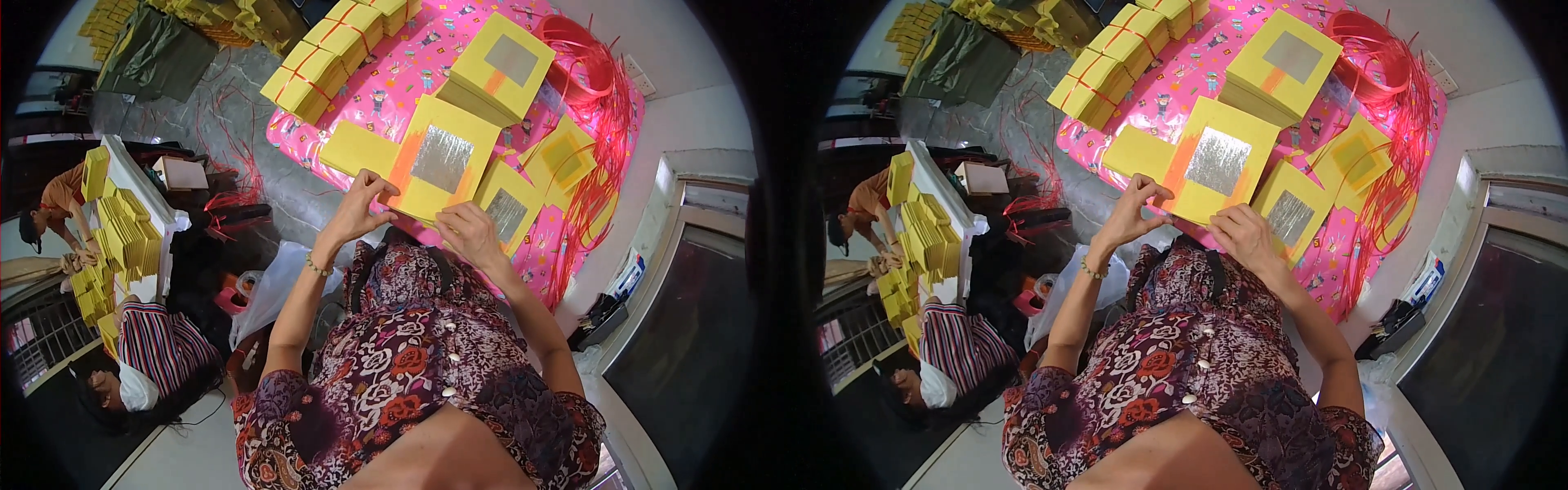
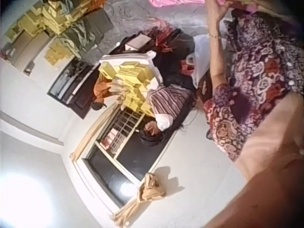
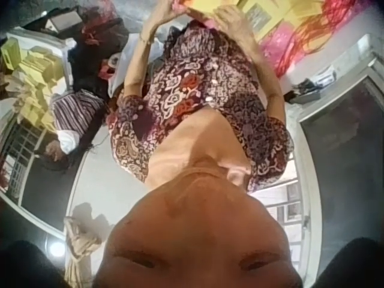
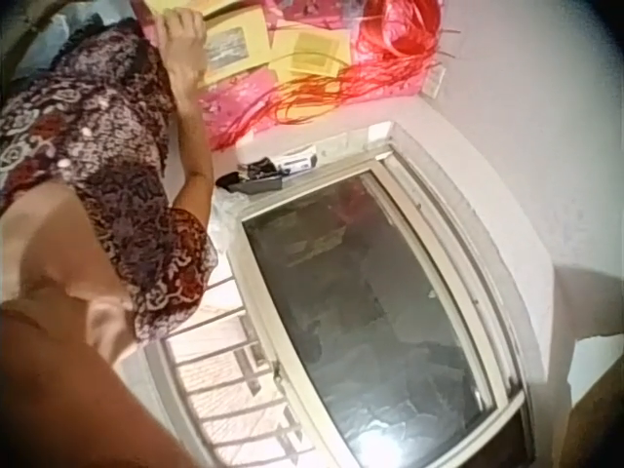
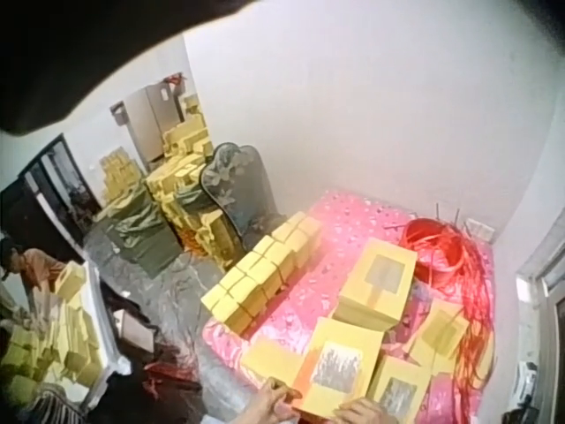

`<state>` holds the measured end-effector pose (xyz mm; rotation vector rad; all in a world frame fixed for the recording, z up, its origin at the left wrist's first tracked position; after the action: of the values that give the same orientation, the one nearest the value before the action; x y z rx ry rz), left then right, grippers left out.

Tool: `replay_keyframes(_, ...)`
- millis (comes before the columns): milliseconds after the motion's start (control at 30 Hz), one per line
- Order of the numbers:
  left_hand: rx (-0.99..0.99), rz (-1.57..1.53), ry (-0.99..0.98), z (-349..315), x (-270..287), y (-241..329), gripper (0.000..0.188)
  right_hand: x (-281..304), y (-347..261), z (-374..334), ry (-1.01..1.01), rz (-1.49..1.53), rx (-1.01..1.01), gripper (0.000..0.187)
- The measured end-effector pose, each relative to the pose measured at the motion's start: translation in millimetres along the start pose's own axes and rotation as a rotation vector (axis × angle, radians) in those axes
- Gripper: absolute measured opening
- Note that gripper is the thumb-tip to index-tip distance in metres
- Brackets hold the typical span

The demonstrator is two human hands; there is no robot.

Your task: Tying red ribbons around stacks of yellow boxes and applying silver labels to gift boxes.

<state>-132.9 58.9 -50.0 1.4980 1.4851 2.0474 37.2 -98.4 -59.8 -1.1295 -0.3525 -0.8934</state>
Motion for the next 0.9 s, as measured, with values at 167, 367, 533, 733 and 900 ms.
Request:
replay_keyframes(167, 0.019, -0.022, 0.004, 1.4, -1.4, -7.9, 0.04, 1.9, 10.1, 3.9, 0.014, 0.166, -0.18, 0.01)
replay_keyframes(367, 0.009, -0.066, 0.009, 4.3, 1.3, -10.3, 0.035, 0.3, 20.1, 3.2, 0.009, 0.274, -0.318, 0.012)
replay_keyframes(533, 0.011, -0.07, 0.007, 3.4, 2.3, -10.0, 0.035, -2.4, 26.6, 1.3, -0.012, 0.325, -0.386, 0.013)
replay_keyframes(733, 0.023, -0.076, 0.007, 4.2, 2.7, -8.6, 0.038, -3.6, 31.2, 0.6, -0.014, 0.36, -0.397, 0.015)
replay_keyframes(900, 0.02, -0.072, 0.004, 3.5, 2.2, -9.9, 0.039, -3.4, 31.3, 0.9, -0.028, 0.376, -0.433, 0.015)
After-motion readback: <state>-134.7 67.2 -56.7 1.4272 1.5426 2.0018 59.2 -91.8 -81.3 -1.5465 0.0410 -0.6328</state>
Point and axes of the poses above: each hand's wrist, its own z-axis towards the middle knuckle, its own x-axis out of the back of the hand, y = z × x, the point moved 5 cm from there along z, towards the middle knuckle, and after that the axes turned 5 degrees about y, right-handed, at the moved point
